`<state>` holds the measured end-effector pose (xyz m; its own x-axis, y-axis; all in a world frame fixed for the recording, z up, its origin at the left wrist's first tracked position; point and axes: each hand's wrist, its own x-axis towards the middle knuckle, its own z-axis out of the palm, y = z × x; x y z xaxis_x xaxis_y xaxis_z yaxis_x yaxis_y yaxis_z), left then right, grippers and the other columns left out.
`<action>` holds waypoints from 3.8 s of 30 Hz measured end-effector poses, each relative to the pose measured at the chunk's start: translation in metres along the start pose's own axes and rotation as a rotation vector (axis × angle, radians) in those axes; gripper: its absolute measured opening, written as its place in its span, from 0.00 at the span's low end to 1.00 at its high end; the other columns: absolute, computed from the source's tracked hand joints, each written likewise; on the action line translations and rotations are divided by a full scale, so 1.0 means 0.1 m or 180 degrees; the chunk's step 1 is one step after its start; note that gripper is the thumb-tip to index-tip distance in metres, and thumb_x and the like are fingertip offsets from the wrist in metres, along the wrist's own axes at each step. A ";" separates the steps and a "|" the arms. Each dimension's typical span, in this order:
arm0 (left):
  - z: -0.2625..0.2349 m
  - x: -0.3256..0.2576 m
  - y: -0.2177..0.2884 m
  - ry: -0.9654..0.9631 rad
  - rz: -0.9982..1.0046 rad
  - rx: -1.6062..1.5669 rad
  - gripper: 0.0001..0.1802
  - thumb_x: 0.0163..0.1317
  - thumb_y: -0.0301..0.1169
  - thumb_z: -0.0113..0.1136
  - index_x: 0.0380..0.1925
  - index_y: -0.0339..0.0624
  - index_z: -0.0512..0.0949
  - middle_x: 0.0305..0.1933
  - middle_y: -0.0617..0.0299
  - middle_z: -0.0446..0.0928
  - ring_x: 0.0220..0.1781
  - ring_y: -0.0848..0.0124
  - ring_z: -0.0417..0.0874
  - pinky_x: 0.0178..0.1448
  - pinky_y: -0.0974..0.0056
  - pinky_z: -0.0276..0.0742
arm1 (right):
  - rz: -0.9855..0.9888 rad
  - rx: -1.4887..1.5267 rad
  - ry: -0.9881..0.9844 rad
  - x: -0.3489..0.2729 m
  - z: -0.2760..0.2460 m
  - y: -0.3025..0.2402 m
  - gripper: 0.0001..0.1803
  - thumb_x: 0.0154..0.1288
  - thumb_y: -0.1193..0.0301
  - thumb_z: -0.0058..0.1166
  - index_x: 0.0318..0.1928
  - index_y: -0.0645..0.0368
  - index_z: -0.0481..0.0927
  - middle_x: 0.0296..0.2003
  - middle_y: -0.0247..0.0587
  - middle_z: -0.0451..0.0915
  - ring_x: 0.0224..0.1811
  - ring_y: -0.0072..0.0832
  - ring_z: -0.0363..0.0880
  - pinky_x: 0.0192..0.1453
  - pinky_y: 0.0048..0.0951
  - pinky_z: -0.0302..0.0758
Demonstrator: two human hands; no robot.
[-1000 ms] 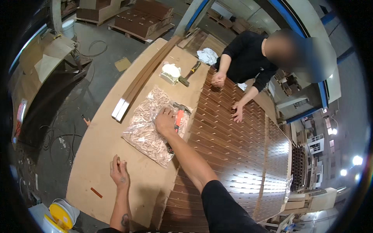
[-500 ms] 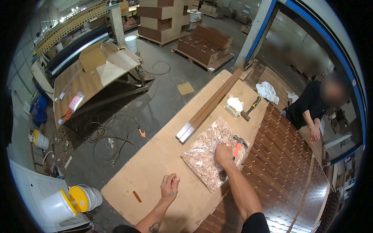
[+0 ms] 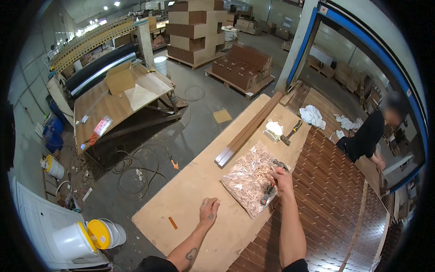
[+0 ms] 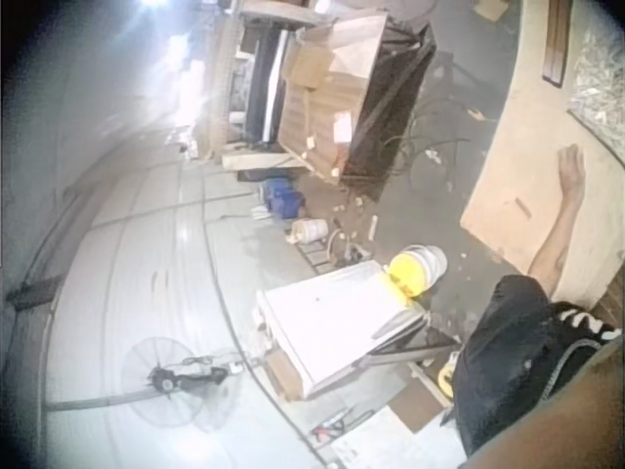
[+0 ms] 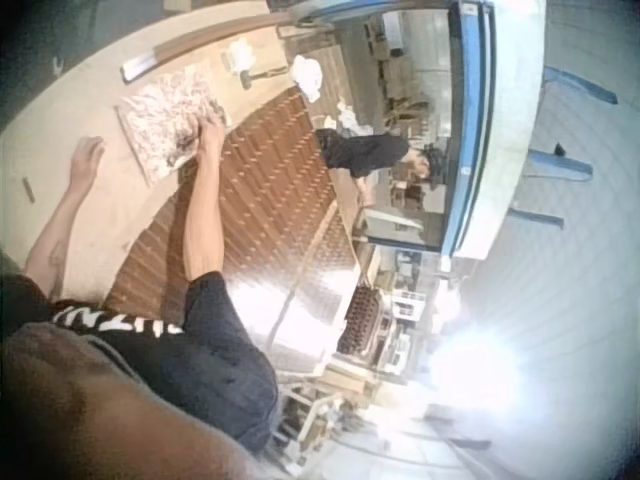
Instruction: The recorder and a colleague insert small wooden dowels into pre-drilled holes in a large wooden slat panel.
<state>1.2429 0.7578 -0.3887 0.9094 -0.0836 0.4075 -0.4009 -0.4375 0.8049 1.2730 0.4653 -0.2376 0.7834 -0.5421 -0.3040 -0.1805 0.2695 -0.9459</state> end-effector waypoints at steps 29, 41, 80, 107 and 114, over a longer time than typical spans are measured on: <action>0.08 -4.01 2.87 -0.2036 -0.4550 -0.5518 0.14 0.68 0.43 0.53 0.41 0.45 0.79 0.37 0.66 0.81 0.40 0.72 0.80 0.47 0.64 0.78 | -0.1896 -0.4431 -0.2574 -4.91 -2.44 0.65 0.12 0.59 0.71 0.51 0.41 0.60 0.81 0.41 0.52 0.82 0.44 0.49 0.81 0.47 0.43 0.79; -0.14 -3.41 3.26 -0.1819 -0.4507 -0.4725 0.14 0.69 0.45 0.51 0.38 0.49 0.78 0.36 0.64 0.82 0.39 0.69 0.83 0.40 0.61 0.81 | -0.2012 -0.4108 -0.1762 -4.86 -2.19 0.33 0.07 0.57 0.73 0.52 0.33 0.64 0.76 0.31 0.56 0.81 0.34 0.52 0.82 0.35 0.45 0.79; 0.37 -2.80 2.78 -0.2449 -0.3648 -0.3531 0.13 0.70 0.36 0.53 0.40 0.35 0.76 0.25 0.65 0.73 0.15 0.80 0.63 0.16 0.75 0.57 | -0.1062 -0.3388 0.1170 -1.56 -3.80 1.03 0.06 0.60 0.71 0.56 0.33 0.60 0.81 0.32 0.48 0.83 0.39 0.49 0.82 0.44 0.46 0.77; -0.01 -2.82 2.51 -0.2566 -0.3952 -0.3905 0.25 0.70 0.54 0.45 0.24 0.46 0.71 0.12 0.68 0.62 0.10 0.79 0.57 0.14 0.74 0.51 | -0.0633 -0.4749 0.0655 -1.35 -3.50 0.85 0.09 0.58 0.74 0.53 0.32 0.60 0.86 0.36 0.52 0.85 0.41 0.46 0.85 0.44 0.42 0.82; 0.10 -2.76 2.56 -0.2593 -0.3928 -0.3667 0.28 0.71 0.55 0.41 0.22 0.46 0.69 0.12 0.68 0.61 0.11 0.78 0.56 0.15 0.73 0.51 | -0.0820 -0.3872 0.1289 -1.89 -3.32 1.15 0.26 0.58 0.65 0.59 0.55 0.63 0.72 0.53 0.57 0.74 0.56 0.48 0.75 0.56 0.48 0.74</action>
<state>0.8905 0.6603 -0.2993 0.3913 -0.7347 -0.5541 0.8845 0.1342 0.4468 0.9069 0.3343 -0.3263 0.6809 -0.7269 0.0894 -0.6388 -0.6491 -0.4131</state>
